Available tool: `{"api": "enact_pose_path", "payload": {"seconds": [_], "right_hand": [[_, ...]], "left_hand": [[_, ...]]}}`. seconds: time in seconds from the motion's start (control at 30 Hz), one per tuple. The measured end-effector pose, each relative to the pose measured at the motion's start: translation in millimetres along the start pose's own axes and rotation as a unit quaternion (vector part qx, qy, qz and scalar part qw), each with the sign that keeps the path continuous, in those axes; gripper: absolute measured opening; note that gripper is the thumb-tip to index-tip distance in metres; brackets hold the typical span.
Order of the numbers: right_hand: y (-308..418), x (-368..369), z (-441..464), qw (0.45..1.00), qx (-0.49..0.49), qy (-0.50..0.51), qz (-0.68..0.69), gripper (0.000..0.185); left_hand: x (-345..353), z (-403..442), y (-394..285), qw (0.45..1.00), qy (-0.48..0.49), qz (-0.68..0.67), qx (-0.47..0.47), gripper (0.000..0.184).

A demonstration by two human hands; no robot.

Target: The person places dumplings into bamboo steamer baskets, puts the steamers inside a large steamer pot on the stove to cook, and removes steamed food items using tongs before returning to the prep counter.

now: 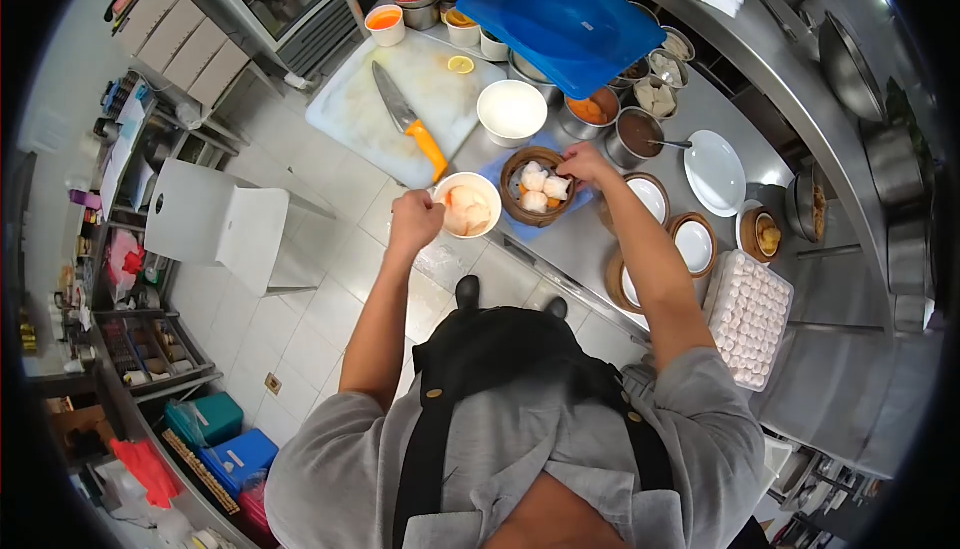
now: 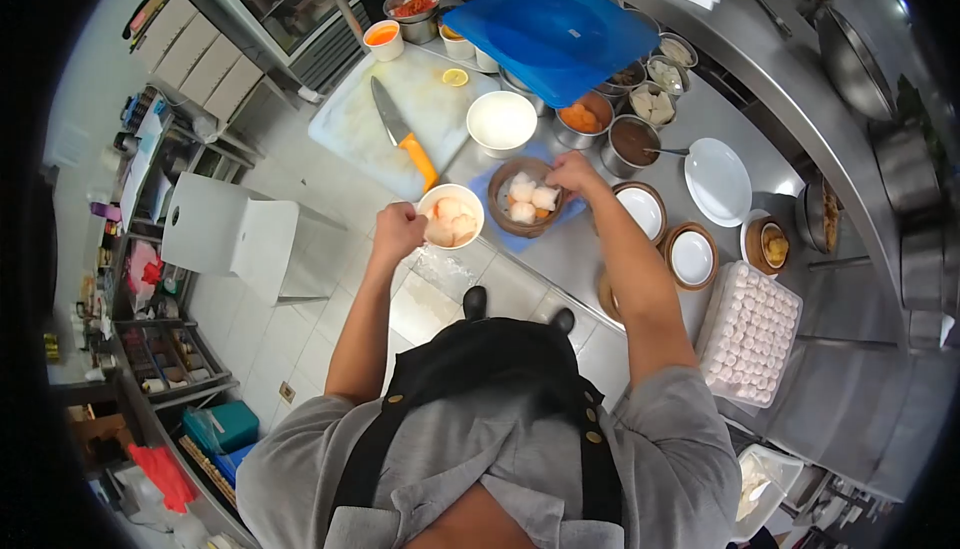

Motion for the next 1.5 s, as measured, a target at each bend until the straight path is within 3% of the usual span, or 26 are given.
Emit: {"api": "enact_pose_path", "payload": {"seconds": [0.07, 0.17, 0.23, 0.33, 0.4, 0.43, 0.5, 0.53, 0.57, 0.6, 0.63, 0.67, 0.73, 0.77, 0.8, 0.9, 0.97, 1.03, 1.13, 1.2, 1.27, 1.43, 1.5], "right_hand": [[0, -12, -9, 0.999, 0.016, -0.031, -0.019, 0.026], [-18, -34, -15, 0.996, 0.044, -0.074, 0.010, 0.032], [-28, -41, -22, 0.993, 0.071, -0.097, 0.018, 0.034], [-1, -56, -72, 0.976, -0.057, -0.179, -0.112, 0.029], [5, -42, -122, 0.991, -0.082, -0.069, 0.077, 0.023], [10, -23, -151, 0.981, -0.101, 0.002, 0.167, 0.021], [8, 18, -188, 0.963, -0.077, 0.155, 0.208, 0.028], [12, 41, -202, 0.952, -0.039, 0.217, 0.213, 0.029], [12, 61, -197, 0.948, -0.088, 0.254, 0.172, 0.029], [14, 82, -190, 0.938, -0.134, 0.291, 0.132, 0.030], [32, 93, -183, 0.940, -0.162, 0.282, 0.100, 0.029], [46, 107, -169, 0.952, -0.139, 0.240, 0.127, 0.029], [120, 116, -154, 0.943, -0.178, 0.236, 0.150, 0.029], [156, 116, -149, 0.962, -0.169, 0.182, 0.113, 0.029], [174, 123, -127, 0.943, -0.294, 0.140, 0.068, 0.029], [272, 113, -95, 0.937, -0.320, 0.117, 0.077, 0.030], [334, 95, -62, 0.933, -0.358, 0.021, -0.028, 0.031], [378, 67, 0, 0.932, -0.319, -0.120, -0.127, 0.033], [429, 19, 117, 0.898, -0.234, -0.246, -0.281, 0.029], [424, -18, 213, 0.834, -0.237, -0.284, -0.408, 0.027], [416, -40, 270, 0.749, -0.162, -0.277, -0.579, 0.024], [387, -53, 315, 0.773, -0.037, -0.261, -0.576, 0.023], [384, -50, 318, 0.773, -0.038, -0.295, -0.561, 0.023]], "left_hand": [[15, 10, 10, 0.999, 0.013, -0.047, -0.016, 0.020], [41, 32, 7, 0.998, -0.023, -0.015, 0.049, 0.021], [58, 43, 4, 0.999, -0.033, -0.013, 0.029, 0.021], [71, 58, 17, 0.998, -0.038, 0.021, 0.036, 0.028], [53, 55, 10, 0.995, 0.020, 0.085, 0.043, 0.033], [38, 56, 0, 1.000, 0.020, -0.016, 0.015, 0.034], [-13, 57, -44, 0.976, 0.026, -0.215, -0.034, 0.037], [-50, 50, -89, 0.886, 0.072, -0.456, 0.038, 0.035], [-90, 42, -135, 0.731, 0.107, -0.665, 0.109, 0.035], [-117, 34, -165, 0.579, 0.169, -0.756, 0.253, 0.032], [-142, 23, -195, 0.492, 0.199, -0.786, 0.317, 0.039], [-159, 16, -212, 0.432, 0.226, -0.795, 0.362, 0.039], [-187, 16, -216, 0.383, 0.243, -0.794, 0.404, 0.040], [-199, 21, -210, 0.372, 0.244, -0.795, 0.412, 0.040], [-211, 27, -199, 0.362, 0.245, -0.796, 0.418, 0.041], [-250, 57, -165, 0.349, 0.249, -0.798, 0.425, 0.041], [-278, 87, -134, 0.339, 0.246, -0.804, 0.421, 0.042], [-307, 121, -102, 0.326, 0.241, -0.815, 0.414, 0.043], [-341, 167, -69, 0.310, 0.232, -0.829, 0.404, 0.044], [-359, 192, -52, 0.304, 0.225, -0.834, 0.401, 0.044], [-374, 211, -38, 0.298, 0.218, -0.838, 0.401, 0.045], [-396, 248, -15, 0.275, 0.199, -0.852, 0.398, 0.047], [-398, 261, -13, 0.263, 0.199, -0.859, 0.392, 0.047]]}}
Point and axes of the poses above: each hand's wrist, its own z-axis towards the middle knuckle, its own x-axis out of the palm, y = z × x, the point moved 2 cm from there along z, towards the middle knuckle, and after that the axes turned 6 degrees about x, right-handed, at the moved point
